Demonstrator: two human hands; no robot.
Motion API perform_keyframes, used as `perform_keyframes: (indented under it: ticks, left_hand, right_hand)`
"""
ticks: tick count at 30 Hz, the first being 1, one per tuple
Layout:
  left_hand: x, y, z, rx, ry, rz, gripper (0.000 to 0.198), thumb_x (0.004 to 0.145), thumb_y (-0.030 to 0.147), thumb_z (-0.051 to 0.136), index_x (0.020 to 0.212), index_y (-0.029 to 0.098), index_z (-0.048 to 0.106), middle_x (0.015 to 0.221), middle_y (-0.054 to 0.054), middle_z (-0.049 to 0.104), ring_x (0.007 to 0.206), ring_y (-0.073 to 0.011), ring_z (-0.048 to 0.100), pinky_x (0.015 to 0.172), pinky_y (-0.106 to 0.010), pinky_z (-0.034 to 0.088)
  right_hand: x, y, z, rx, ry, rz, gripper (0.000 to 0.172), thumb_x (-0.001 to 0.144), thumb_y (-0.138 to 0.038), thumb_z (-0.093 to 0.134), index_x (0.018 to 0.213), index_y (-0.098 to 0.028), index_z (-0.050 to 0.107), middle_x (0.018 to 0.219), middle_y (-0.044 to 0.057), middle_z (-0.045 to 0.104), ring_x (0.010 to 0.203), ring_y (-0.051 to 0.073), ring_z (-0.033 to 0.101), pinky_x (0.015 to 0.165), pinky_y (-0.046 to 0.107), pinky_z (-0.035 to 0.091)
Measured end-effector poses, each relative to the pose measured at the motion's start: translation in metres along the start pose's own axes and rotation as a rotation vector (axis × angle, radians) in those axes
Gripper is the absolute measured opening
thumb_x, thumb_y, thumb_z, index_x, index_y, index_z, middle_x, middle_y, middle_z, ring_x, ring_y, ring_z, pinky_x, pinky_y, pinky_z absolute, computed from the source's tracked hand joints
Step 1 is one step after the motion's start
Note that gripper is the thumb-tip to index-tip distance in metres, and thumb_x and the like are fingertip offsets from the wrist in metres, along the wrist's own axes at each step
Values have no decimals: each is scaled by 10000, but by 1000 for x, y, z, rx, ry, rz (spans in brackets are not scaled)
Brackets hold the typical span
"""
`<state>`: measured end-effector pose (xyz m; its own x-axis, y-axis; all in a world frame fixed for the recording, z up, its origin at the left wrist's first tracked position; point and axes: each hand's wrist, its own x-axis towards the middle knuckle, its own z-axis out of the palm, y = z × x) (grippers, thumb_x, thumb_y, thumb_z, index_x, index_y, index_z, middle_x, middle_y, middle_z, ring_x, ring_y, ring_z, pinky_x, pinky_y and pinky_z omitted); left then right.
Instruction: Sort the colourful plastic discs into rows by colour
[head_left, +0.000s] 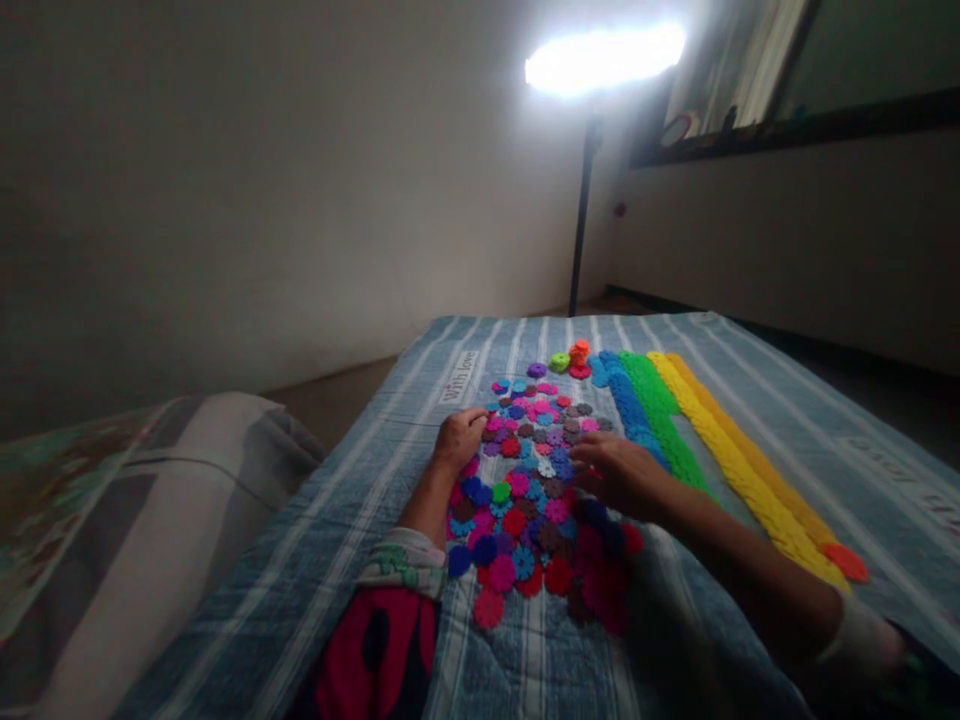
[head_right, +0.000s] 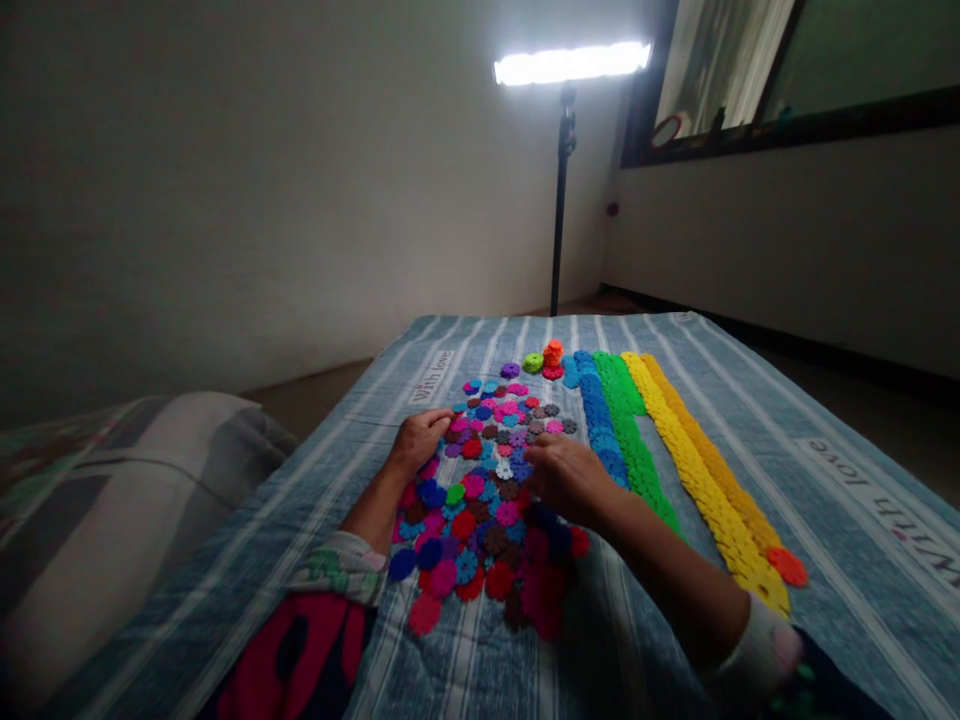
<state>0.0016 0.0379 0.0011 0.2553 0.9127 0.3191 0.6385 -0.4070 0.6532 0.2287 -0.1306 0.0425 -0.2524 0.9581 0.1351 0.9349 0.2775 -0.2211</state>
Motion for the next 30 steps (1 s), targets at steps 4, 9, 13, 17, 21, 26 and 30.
perform_keyframes:
  ticks: [4,9,13,17,21,26,30]
  left_hand:
    - [-1,1,1,-37,12,-16,312,767,224,501,943,196,757,969,-24,763,976,-193,686,932,-294,517]
    - [-2,1,2,-124,24,-27,306,774,238,507,949,182,752,968,-41,760,976,-207,684,935,-320,517]
    - [-2,2,4,-245,32,-73,318,770,249,517,980,168,742,960,-49,758,930,-207,689,896,-320,531]
    - [-3,3,4,-383,64,-109,334,762,257,526,999,151,735,962,-57,754,934,-211,685,902,-321,521]
    - [-2,2,3,-494,103,-173,340,737,288,546,977,146,739,996,-77,748,968,-222,676,928,-335,504]
    - [-1,-1,4,-586,115,-210,367,705,329,569,966,133,736,942,-80,751,927,-224,679,894,-342,512]
    - [-1,-3,4,-693,120,-247,366,680,355,601,944,137,732,966,-79,746,970,-227,672,872,-331,524]
  right_hand:
    - [34,-6,17,-48,28,41,381,870,-402,607,1185,-189,624,1181,126,593,1126,241,523,927,330,408]
    - [53,-28,33,-88,-33,130,405,921,-488,501,1208,-217,593,1165,117,580,1127,264,495,935,390,397]
    - [46,-54,40,-50,-31,46,353,927,-489,487,1127,-223,607,1156,108,571,1118,272,489,896,398,405]
    - [39,-59,38,23,-47,-66,255,952,-416,469,998,-220,626,1087,71,585,1057,219,517,879,346,398]
    - [34,-53,34,34,-61,-65,220,943,-376,493,1008,-219,633,1050,64,595,1016,204,525,855,320,398]
    - [18,-60,35,61,-61,-158,223,923,-405,547,996,-220,651,1075,64,581,1006,204,521,857,331,404]
    - [1,-69,32,110,-70,-194,212,921,-389,557,1008,-225,659,1071,65,594,1004,204,532,871,339,415]
